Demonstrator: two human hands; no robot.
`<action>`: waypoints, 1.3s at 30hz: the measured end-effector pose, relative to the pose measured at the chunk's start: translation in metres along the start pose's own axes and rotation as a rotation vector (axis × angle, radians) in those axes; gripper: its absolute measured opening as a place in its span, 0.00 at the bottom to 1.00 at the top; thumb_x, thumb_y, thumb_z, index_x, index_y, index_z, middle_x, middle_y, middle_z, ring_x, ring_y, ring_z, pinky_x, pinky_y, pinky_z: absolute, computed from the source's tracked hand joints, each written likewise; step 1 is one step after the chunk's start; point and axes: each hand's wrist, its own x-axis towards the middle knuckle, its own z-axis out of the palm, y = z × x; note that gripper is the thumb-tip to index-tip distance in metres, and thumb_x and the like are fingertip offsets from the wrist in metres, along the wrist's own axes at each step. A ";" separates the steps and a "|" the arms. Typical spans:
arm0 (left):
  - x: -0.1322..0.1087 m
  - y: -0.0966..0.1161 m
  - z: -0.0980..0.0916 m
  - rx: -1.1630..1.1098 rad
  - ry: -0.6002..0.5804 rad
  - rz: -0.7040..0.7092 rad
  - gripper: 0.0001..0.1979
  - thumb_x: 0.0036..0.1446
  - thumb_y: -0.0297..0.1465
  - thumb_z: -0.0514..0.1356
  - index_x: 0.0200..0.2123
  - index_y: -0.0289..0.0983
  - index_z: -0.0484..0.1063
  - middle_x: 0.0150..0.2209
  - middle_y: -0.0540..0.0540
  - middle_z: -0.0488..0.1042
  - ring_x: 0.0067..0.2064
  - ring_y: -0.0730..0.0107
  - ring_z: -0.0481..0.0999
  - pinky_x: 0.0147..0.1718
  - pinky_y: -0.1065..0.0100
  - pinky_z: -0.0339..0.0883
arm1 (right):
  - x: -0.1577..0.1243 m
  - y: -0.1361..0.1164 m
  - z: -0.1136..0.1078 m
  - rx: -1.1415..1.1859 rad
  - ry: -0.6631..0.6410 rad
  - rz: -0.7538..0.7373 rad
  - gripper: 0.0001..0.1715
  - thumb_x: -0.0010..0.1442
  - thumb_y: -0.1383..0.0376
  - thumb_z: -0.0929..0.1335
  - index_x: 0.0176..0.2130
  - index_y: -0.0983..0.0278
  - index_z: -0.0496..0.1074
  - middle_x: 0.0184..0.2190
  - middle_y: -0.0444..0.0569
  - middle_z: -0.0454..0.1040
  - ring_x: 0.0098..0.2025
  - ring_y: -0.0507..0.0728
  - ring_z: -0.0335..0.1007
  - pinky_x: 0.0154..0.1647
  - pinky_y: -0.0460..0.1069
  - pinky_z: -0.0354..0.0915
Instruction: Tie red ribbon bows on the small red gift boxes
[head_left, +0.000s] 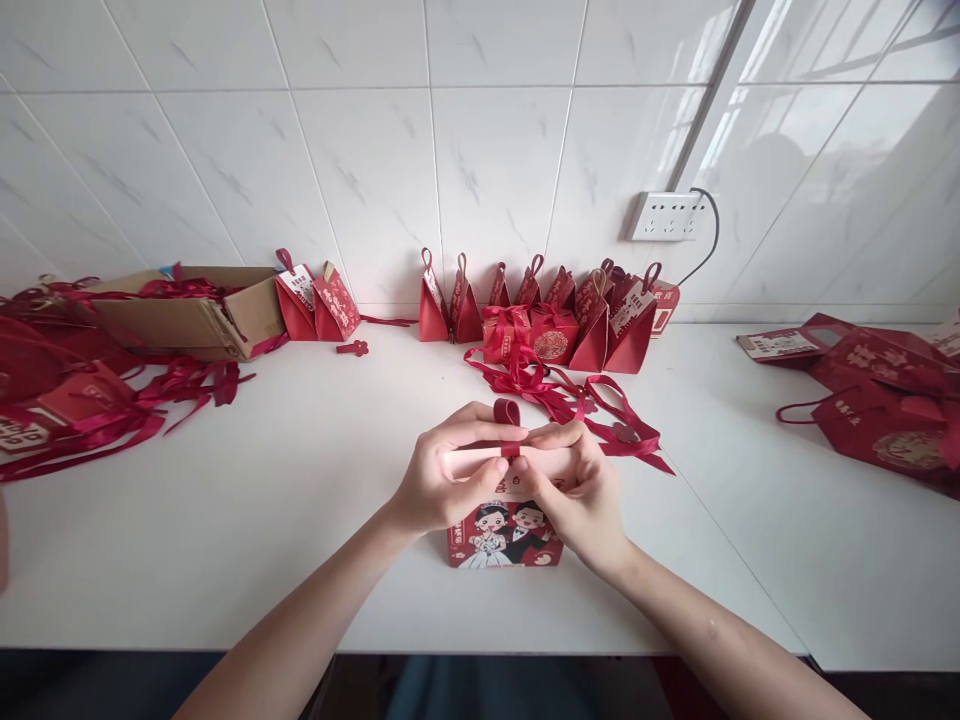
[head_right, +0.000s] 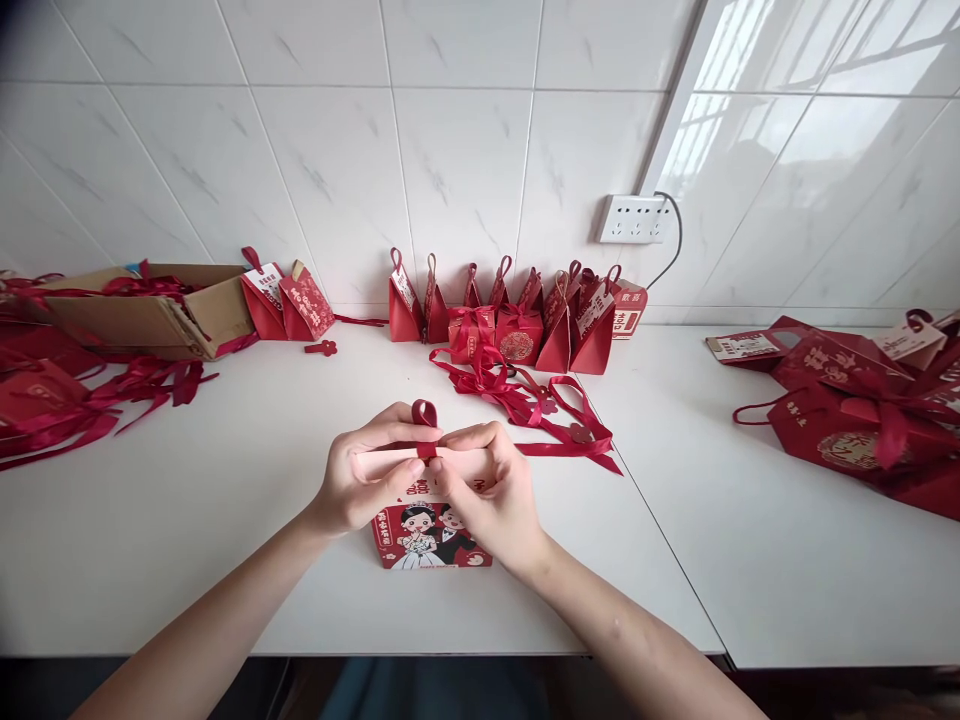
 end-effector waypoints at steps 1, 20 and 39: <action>0.000 0.000 0.000 -0.019 0.004 -0.019 0.11 0.53 0.25 0.60 0.41 0.38 0.78 0.40 0.43 0.71 0.42 0.66 0.75 0.38 0.69 0.75 | 0.000 0.000 0.000 0.010 -0.006 0.017 0.07 0.57 0.65 0.70 0.34 0.60 0.65 0.32 0.46 0.77 0.33 0.54 0.75 0.31 0.47 0.71; 0.000 0.001 0.000 -0.045 -0.026 -0.070 0.12 0.55 0.25 0.58 0.41 0.41 0.77 0.42 0.45 0.69 0.44 0.68 0.74 0.39 0.71 0.75 | 0.000 0.001 -0.001 -0.011 0.002 0.044 0.07 0.60 0.62 0.68 0.34 0.60 0.65 0.31 0.45 0.78 0.29 0.53 0.74 0.27 0.47 0.69; 0.000 0.001 0.001 -0.013 -0.028 -0.017 0.12 0.54 0.24 0.59 0.42 0.40 0.77 0.41 0.44 0.70 0.42 0.68 0.74 0.38 0.68 0.75 | 0.001 -0.003 -0.001 -0.099 0.052 -0.059 0.11 0.58 0.58 0.69 0.32 0.60 0.63 0.29 0.44 0.76 0.29 0.54 0.73 0.26 0.47 0.68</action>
